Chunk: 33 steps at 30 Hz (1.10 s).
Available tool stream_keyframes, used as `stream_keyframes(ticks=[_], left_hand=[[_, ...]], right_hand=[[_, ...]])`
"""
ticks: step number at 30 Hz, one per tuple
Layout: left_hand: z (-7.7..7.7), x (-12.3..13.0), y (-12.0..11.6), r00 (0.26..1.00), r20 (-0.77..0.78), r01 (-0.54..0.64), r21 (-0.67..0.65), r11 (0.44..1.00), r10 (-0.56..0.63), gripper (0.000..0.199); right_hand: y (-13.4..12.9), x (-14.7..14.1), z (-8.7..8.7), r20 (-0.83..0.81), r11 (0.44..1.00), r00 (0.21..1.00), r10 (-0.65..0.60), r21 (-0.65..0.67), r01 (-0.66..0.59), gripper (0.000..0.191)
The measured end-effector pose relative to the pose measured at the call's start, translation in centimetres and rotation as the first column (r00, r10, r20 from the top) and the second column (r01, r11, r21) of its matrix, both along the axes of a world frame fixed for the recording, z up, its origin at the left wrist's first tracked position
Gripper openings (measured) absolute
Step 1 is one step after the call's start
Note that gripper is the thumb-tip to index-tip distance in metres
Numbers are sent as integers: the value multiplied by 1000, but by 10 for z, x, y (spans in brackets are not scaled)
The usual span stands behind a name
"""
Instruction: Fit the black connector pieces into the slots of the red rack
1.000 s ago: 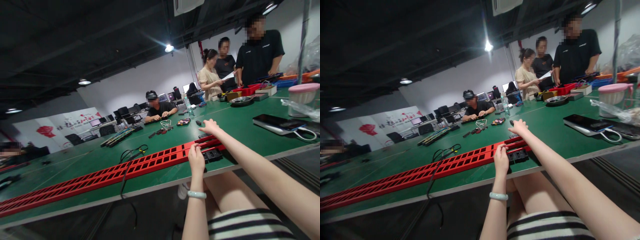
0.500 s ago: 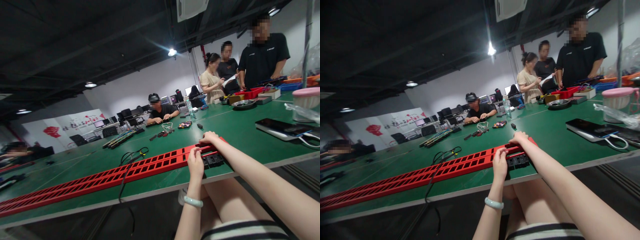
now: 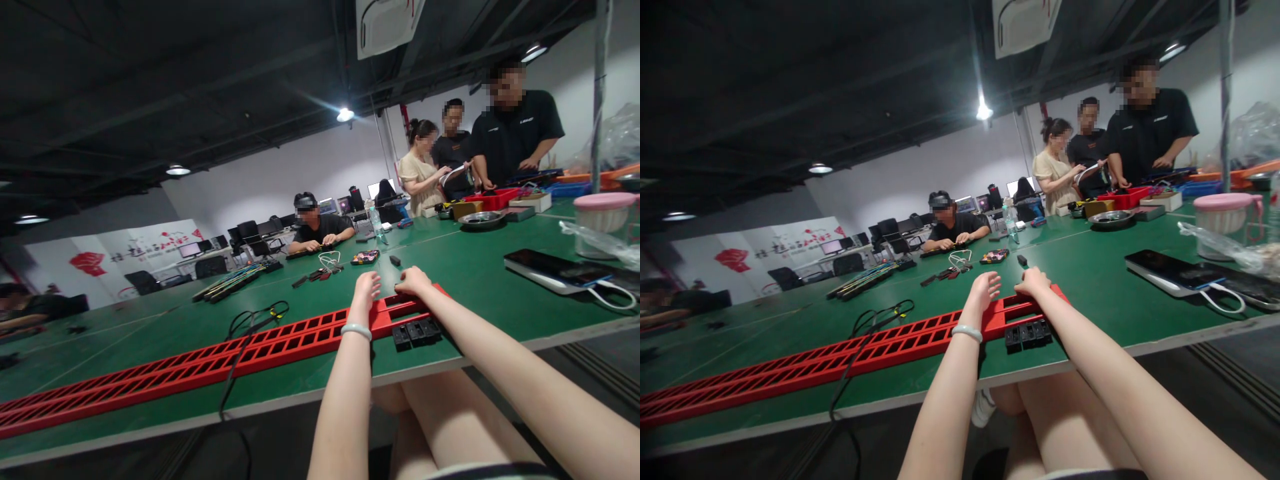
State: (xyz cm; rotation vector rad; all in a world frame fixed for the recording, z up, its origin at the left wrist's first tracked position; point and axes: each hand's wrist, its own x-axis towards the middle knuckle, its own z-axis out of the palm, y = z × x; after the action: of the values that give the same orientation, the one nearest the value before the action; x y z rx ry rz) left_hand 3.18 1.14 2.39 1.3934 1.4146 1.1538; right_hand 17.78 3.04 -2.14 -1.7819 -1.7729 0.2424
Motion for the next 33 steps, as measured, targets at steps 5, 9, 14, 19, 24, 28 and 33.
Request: stream_keyframes(ticks=[5,9,14,19,24,28,33], left_hand=[[-17,-10,7,967,-240,-64,114,991,90,27],[-25,-11,9,887,-415,-129,198,972,203,21],[-34,-10,8,582,-779,-93,221,971,233,31],[-40,-8,10,512,-852,106,184,977,105,35],[-38,-3,9,528,-848,208,184,961,48,26],[-33,2,4,642,-766,227,223,948,26,20],[-28,3,-1,723,-691,206,220,953,3,21]], right_hand=[[1,-1,-1,7,1000,1000,17,21,-18,34],[-2,-2,-3,74,997,994,79,-19,-78,33],[-2,-4,-6,173,983,967,185,-13,-185,35],[2,-5,-6,174,970,955,242,-14,-243,33],[4,-11,-4,169,946,932,321,-14,-324,30],[3,-11,-2,150,930,920,363,-6,-366,29],[-1,-5,2,122,920,914,387,24,-392,31]])
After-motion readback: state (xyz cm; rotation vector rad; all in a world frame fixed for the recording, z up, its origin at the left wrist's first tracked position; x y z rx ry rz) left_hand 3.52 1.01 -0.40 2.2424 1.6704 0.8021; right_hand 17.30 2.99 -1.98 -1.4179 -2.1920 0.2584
